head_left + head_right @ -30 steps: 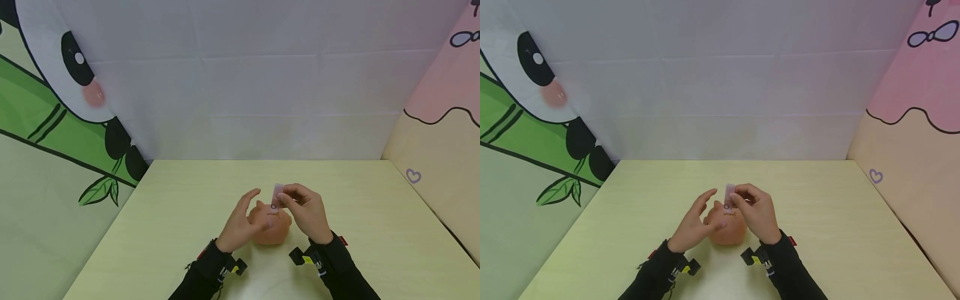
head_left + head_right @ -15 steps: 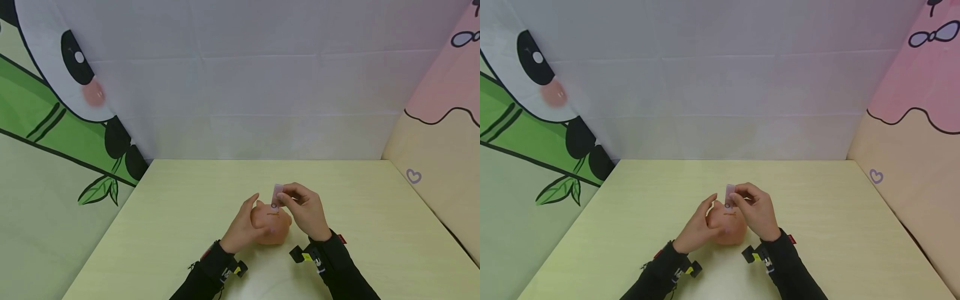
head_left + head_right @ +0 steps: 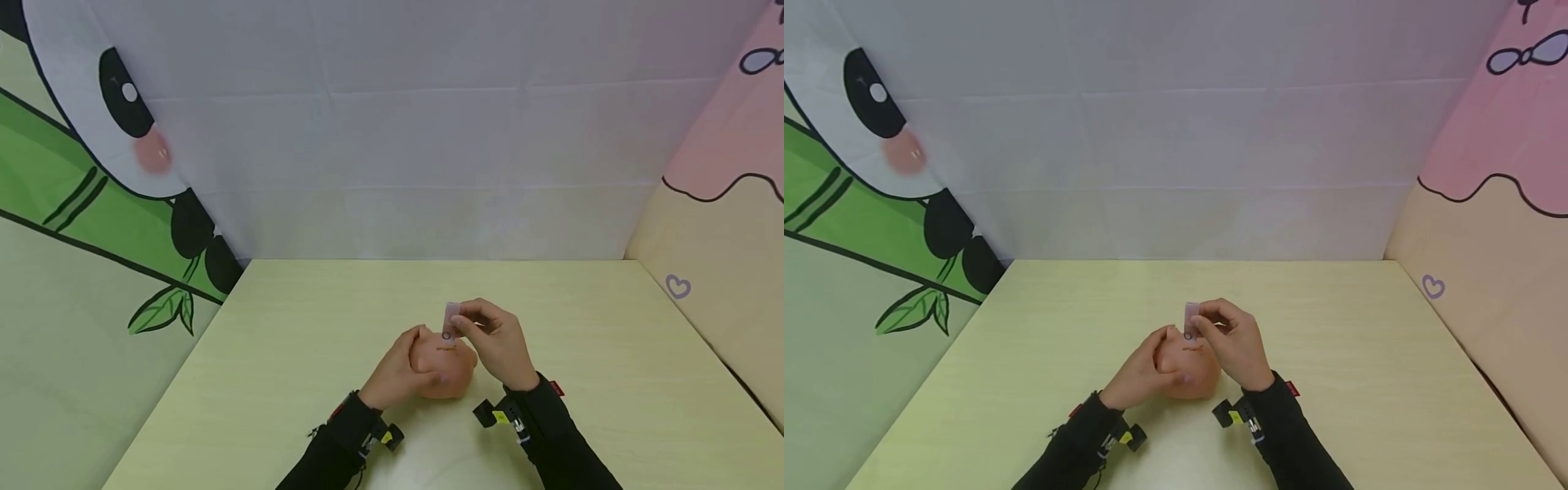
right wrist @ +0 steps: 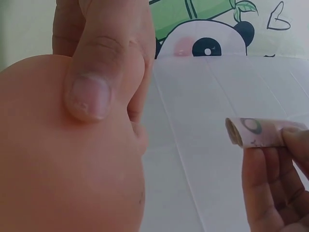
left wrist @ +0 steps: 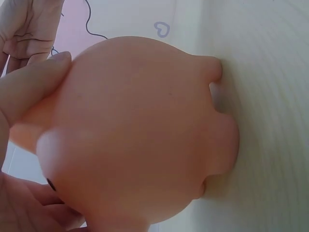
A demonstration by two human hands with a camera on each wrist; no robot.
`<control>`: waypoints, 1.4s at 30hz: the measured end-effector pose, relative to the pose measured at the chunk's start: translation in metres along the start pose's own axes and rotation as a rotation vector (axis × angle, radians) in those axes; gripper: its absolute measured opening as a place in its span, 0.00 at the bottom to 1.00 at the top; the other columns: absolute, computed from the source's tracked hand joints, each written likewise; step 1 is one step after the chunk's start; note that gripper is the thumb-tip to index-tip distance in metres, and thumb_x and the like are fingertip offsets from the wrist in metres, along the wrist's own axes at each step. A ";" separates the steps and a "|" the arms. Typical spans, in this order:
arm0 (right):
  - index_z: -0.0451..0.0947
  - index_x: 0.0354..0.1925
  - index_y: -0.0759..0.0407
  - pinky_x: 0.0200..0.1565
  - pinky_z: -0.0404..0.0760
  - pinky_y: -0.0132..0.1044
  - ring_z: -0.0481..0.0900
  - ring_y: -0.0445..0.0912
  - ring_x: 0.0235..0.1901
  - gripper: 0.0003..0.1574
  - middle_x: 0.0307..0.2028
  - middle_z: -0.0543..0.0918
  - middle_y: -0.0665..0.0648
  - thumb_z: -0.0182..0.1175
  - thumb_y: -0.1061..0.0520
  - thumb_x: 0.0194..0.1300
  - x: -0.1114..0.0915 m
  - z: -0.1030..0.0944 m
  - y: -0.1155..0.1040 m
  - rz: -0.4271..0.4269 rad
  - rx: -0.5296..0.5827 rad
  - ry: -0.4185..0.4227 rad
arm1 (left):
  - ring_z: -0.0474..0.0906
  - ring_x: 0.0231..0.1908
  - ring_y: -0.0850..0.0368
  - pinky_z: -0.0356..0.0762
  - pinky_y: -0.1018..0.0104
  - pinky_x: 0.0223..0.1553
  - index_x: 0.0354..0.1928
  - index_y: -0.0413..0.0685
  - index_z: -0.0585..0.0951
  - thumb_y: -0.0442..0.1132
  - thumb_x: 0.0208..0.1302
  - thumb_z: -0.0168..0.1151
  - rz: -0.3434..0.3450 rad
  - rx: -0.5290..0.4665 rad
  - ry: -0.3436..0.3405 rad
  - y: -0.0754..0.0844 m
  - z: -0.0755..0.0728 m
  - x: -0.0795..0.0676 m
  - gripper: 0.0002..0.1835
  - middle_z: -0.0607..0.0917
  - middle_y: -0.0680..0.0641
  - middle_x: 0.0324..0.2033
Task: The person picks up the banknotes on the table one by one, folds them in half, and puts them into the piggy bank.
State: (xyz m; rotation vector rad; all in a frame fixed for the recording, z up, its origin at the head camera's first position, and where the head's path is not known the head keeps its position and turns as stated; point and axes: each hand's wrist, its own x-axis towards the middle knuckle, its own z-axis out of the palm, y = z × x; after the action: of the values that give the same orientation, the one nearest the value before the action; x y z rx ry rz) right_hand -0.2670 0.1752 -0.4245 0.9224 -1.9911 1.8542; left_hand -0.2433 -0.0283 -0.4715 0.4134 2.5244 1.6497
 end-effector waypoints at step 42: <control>0.81 0.42 0.57 0.37 0.82 0.30 0.81 0.43 0.36 0.05 0.36 0.84 0.54 0.62 0.61 0.67 0.027 -0.019 0.060 0.030 -0.215 -0.137 | 0.73 0.52 0.52 0.74 0.57 0.54 0.69 0.42 0.61 0.50 0.54 0.72 -0.048 0.039 0.091 0.000 0.012 0.037 0.45 0.70 0.43 0.60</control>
State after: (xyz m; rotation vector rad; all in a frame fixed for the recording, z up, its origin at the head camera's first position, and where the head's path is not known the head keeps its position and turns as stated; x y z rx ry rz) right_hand -0.3280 0.1849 -0.4535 0.9833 -2.2439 1.5894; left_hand -0.2761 -0.0077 -0.4743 0.2854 2.6133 1.6403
